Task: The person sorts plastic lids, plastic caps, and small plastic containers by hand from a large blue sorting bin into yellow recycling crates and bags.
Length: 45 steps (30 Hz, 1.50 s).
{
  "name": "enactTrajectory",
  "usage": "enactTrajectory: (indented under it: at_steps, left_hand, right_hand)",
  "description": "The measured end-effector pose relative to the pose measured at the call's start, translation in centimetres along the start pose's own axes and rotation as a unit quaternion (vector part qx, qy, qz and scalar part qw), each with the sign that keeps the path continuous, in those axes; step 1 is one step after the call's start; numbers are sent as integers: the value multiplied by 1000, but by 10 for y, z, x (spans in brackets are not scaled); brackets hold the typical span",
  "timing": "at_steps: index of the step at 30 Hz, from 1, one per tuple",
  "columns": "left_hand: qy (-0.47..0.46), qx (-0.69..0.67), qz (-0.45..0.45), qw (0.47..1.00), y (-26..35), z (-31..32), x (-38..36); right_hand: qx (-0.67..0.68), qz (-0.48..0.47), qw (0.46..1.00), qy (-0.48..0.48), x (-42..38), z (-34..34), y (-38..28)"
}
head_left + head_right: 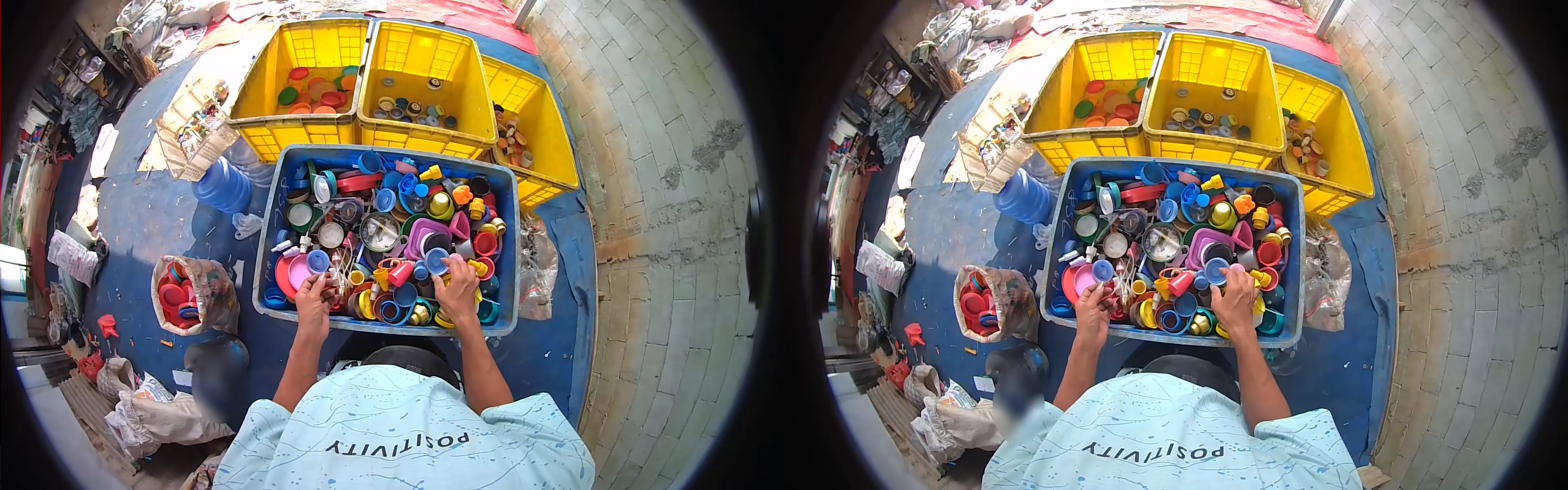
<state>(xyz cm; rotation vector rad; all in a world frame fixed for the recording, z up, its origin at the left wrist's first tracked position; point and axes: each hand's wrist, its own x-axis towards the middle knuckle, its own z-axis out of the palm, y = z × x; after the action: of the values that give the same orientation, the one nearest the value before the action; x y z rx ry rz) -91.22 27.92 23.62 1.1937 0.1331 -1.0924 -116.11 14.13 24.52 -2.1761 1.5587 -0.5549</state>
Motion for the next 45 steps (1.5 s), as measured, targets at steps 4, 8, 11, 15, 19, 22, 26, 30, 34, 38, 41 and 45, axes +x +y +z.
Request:
enactTrajectory:
  at_steps: [4,8,11,15,19,22,26,30,34,38,41,45]
  left_hand:
    - [-2,9,-25,1000,-16,4,-7]
    - [-36,67,-38,996,-27,10,-1]
    - [-47,93,-48,993,-24,26,-1]
    - [-83,158,-2,984,-29,43,8]
    - [-105,260,27,959,-33,59,6]
    - [-139,317,91,934,-42,69,-1]
    - [-156,356,108,915,-66,68,-1]
    - [-130,448,141,873,-72,75,-8]
    - [-130,382,143,904,-81,68,8]
    - [-119,486,181,847,-72,67,20]
    - [-133,515,226,816,-66,80,12]
    - [-249,573,360,693,-67,104,-14]
  right_hand:
    - [-1,-20,1000,12,4,10,-4]
    - [-42,-32,999,13,5,10,-6]
    - [-56,-53,997,21,4,17,3]
    - [-4,-35,998,59,5,14,13]
    - [55,-81,989,111,10,0,28]
    - [200,39,973,105,11,-31,27]
    - [416,169,884,133,6,-56,53]
    - [527,221,812,117,-8,-79,86]
    - [594,266,740,170,-22,-87,85]
    - [622,277,702,209,-33,-86,87]
    - [641,277,689,194,-37,-81,91]
    - [662,295,665,179,-30,-84,76]
